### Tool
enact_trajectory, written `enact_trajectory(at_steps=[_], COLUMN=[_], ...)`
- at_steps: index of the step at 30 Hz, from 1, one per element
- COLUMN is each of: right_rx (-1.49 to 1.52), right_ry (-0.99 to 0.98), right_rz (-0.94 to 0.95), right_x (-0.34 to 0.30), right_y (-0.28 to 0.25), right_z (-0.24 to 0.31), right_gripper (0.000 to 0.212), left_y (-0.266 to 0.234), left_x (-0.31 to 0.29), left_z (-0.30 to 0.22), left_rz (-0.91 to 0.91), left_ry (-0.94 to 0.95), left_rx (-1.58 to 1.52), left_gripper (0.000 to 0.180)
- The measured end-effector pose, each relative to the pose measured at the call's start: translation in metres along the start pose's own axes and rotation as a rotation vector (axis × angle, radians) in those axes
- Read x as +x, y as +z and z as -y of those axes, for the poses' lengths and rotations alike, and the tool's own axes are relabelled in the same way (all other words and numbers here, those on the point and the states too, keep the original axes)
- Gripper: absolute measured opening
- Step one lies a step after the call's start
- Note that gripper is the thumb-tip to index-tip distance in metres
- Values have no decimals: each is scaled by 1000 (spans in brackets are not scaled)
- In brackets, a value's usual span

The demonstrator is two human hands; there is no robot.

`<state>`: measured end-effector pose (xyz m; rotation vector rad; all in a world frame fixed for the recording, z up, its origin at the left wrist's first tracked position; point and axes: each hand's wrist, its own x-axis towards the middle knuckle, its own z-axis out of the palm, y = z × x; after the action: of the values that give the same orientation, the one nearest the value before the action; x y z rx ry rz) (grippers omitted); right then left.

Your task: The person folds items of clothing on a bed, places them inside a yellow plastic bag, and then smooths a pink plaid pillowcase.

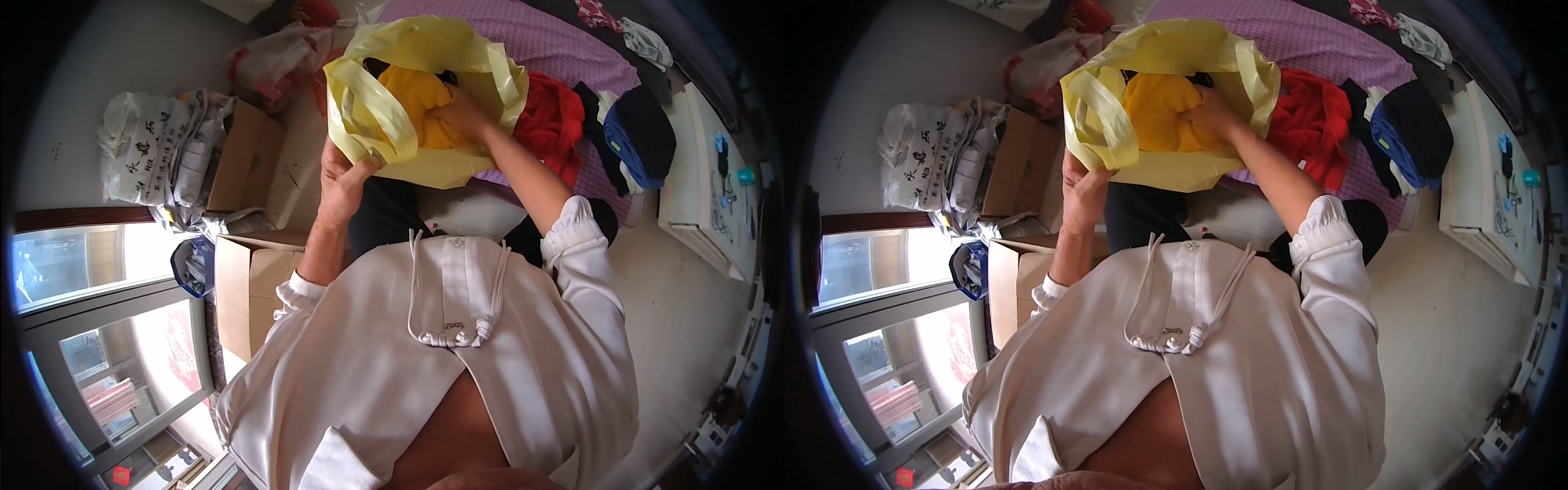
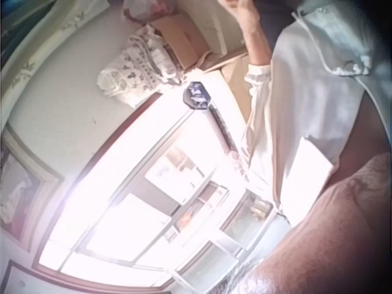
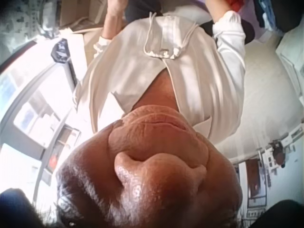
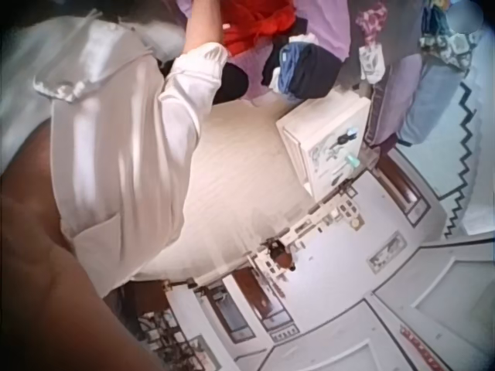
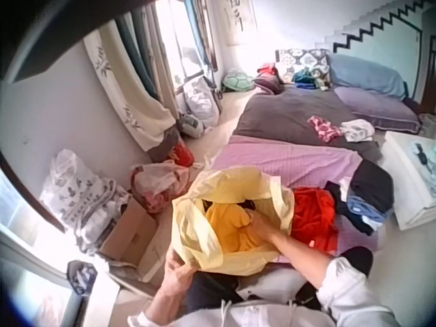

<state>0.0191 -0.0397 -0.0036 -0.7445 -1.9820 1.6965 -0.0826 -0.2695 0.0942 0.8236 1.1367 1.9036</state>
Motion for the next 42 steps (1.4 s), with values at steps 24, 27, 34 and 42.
enact_trajectory(at_steps=[24,27,34,42], right_rx=[-364,-364,-647,-430], right_ry=[263,148,114,-229], right_rz=[-507,-374,-277,-359], right_x=[67,51,50,-66], right_y=[42,37,27,-69], right_z=[-39,-28,-32,90], right_gripper=[53,56,59,32], left_y=[21,-3,-5,-13], left_x=[31,41,39,41], left_z=[-21,-1,6,5], left_rz=[219,119,85,20], left_ry=[-21,-89,-70,-65], left_rx=[-168,-190,-207,-204], left_gripper=[70,64,57,50])
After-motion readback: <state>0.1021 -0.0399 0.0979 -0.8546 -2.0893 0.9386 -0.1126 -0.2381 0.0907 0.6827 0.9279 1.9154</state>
